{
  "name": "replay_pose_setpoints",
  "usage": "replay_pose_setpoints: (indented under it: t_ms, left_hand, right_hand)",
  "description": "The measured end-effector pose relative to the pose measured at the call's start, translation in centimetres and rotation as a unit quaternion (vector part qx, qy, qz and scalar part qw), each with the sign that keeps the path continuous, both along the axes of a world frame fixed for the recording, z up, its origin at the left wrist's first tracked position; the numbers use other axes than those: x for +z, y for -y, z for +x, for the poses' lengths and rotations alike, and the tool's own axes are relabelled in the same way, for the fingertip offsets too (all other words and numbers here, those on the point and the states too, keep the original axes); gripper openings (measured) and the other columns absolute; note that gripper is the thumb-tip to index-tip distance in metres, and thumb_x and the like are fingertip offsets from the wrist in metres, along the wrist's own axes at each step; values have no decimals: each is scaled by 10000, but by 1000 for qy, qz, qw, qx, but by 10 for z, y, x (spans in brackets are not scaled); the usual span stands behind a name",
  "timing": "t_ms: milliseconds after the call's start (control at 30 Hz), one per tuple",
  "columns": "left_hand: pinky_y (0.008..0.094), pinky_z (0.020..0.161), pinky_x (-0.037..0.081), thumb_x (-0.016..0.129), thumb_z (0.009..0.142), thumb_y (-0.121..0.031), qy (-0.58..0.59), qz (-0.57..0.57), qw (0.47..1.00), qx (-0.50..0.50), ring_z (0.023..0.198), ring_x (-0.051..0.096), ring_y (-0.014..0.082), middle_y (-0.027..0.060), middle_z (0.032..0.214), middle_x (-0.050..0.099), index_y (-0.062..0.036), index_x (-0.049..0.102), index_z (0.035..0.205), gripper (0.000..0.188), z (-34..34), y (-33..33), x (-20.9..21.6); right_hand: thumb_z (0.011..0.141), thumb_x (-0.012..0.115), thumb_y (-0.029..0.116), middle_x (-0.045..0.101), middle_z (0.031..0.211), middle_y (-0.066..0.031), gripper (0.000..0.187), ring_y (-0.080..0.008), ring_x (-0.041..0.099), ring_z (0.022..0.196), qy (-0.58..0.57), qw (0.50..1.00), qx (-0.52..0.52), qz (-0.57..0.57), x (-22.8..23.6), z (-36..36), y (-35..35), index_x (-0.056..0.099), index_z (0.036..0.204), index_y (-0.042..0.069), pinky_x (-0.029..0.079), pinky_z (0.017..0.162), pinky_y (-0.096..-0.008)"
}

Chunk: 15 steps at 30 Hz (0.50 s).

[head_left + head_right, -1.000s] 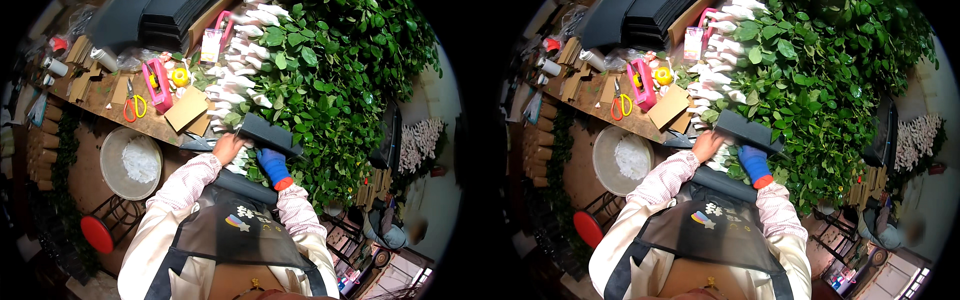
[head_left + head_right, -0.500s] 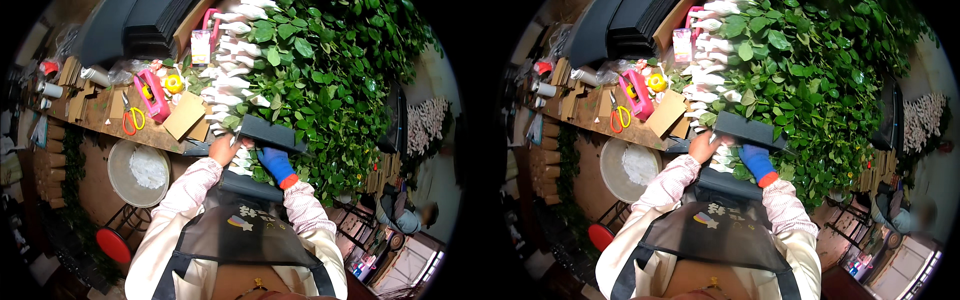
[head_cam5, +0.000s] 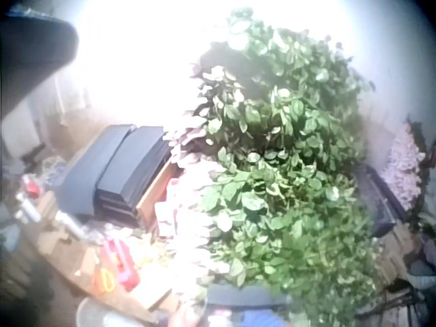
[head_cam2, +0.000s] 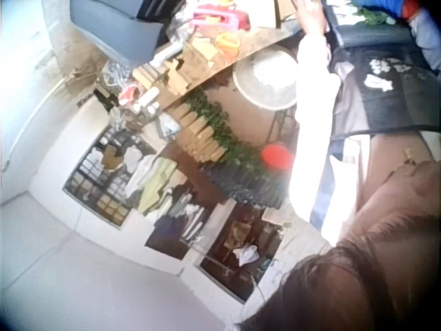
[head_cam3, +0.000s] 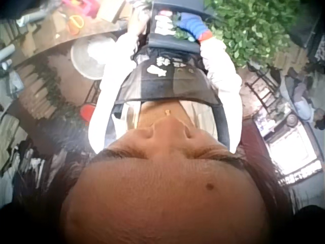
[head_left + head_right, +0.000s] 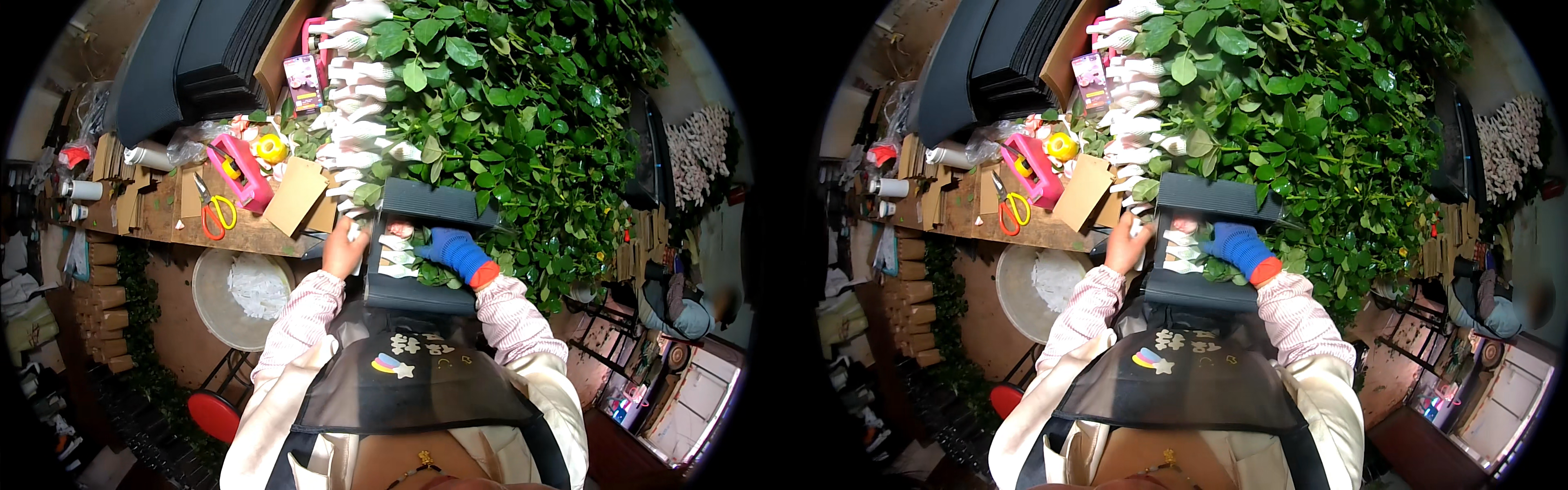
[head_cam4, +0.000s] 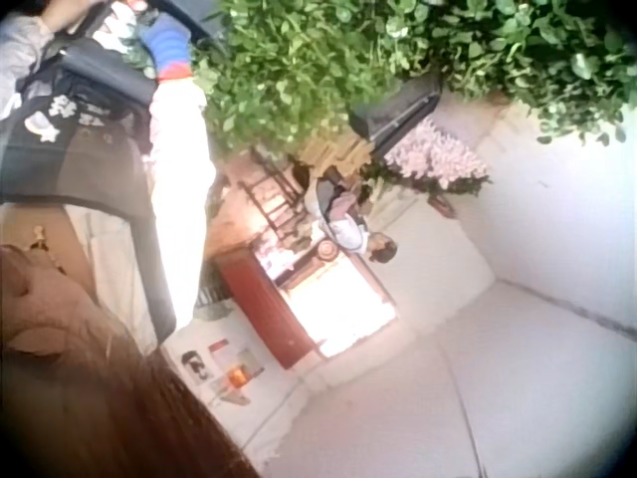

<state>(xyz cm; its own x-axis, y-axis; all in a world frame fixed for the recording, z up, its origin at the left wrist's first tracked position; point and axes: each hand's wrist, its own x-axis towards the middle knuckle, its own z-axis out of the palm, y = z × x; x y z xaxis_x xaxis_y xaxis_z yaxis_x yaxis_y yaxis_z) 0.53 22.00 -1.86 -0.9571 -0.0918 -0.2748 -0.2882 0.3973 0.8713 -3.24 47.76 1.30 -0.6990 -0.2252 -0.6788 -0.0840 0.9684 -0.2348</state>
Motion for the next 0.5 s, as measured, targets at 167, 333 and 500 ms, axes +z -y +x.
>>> replay_pose_setpoints:
  t_ms: [167,333,500]
  left_hand:
    - [486,727,519,696,902,-437,48,-48,988,-136,812,668,439,236,819,694,-40,696,882,397,7,-21,-19]
    - [324,581,440,656,957,-245,-31,17,999,24,614,556,114,38,650,633,-14,658,810,273,26,-39,-27]
    - [269,540,384,621,943,-140,-37,140,980,139,616,486,49,-40,669,584,-29,601,776,202,13,2,-13]
  right_hand:
    - [803,719,560,702,1186,-136,528,-317,673,1099,-35,994,-3,104,-22,7,16,711,1148,161,533,917,-455]
    - [883,620,359,744,1069,-137,322,-309,723,1000,-90,992,16,92,-26,12,14,751,1073,134,564,801,-470]
    - [810,699,458,734,1063,-168,474,-329,710,1006,-38,998,-26,35,-6,9,9,714,1125,104,552,860,-442]
